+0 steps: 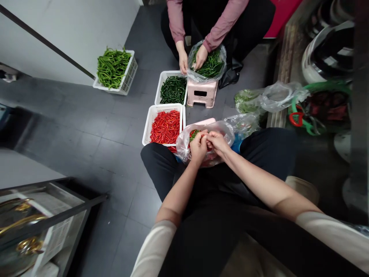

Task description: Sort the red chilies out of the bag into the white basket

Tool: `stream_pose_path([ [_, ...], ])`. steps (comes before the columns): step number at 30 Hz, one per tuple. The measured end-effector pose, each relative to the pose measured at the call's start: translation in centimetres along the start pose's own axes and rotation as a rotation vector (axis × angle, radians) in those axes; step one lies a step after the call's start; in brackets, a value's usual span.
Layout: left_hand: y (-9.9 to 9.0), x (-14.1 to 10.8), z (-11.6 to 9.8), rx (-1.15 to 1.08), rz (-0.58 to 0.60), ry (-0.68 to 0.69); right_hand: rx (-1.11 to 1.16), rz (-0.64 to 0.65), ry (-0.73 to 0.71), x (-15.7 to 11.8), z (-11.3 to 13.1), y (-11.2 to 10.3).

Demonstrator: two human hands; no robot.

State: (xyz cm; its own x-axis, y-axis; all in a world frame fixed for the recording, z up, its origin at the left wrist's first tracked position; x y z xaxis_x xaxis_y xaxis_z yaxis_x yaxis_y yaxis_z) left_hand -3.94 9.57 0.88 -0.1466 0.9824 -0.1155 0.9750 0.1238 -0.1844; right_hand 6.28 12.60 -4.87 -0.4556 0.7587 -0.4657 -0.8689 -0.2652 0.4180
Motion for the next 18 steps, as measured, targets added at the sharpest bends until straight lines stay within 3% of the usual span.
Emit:
stream_pose_path([
  [3,-2.6,0.2,0.5,0.008,-0.16,-0.091,0.046,0.021,0.006,0.2,0.9,-0.5],
  [5,-3.4,0.2,2.1,-0.101,-0.173,-0.246,0.053,0.035,0.01,0.0,1.3,-0.6],
  [8,-1.2,-0.5,4.7,-0.406,0.05,-0.497,0.022,0.009,-0.043,-0.6,1.7,-0.4],
  [11,1.5,-1.5,5.0,-0.626,0.2,-0.531,-0.072,0.044,-0.086,-1.6,1.5,0.8],
  [14,1.7,-2.1,5.5,-0.484,0.14,-0.484,-0.219,0.078,-0.051,-2.6,0.9,1.3],
  [15,1.3,-2.1,5.7,-0.386,0.124,-0.448,-0.252,0.035,-0.04,-2.7,0.7,0.7],
  [18,1.2,-1.9,6.5,-0.1,0.236,-0.398,-0.265,-0.037,-0.014,-1.8,-0.2,-1.0],
])
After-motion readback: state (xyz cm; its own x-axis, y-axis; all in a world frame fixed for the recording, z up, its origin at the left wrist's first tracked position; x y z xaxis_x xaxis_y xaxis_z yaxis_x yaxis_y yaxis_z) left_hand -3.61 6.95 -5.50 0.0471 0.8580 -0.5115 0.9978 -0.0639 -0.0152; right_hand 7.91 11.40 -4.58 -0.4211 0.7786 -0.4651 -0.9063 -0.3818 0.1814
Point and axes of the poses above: each hand's wrist, its own x-axis towards the middle knuckle, its own y-axis out of the palm, z = x × y, the point moved 8 cm from there along x, towards the middle knuckle, and after that the axes turned 11 degrees about z, right-handed, at the moved point
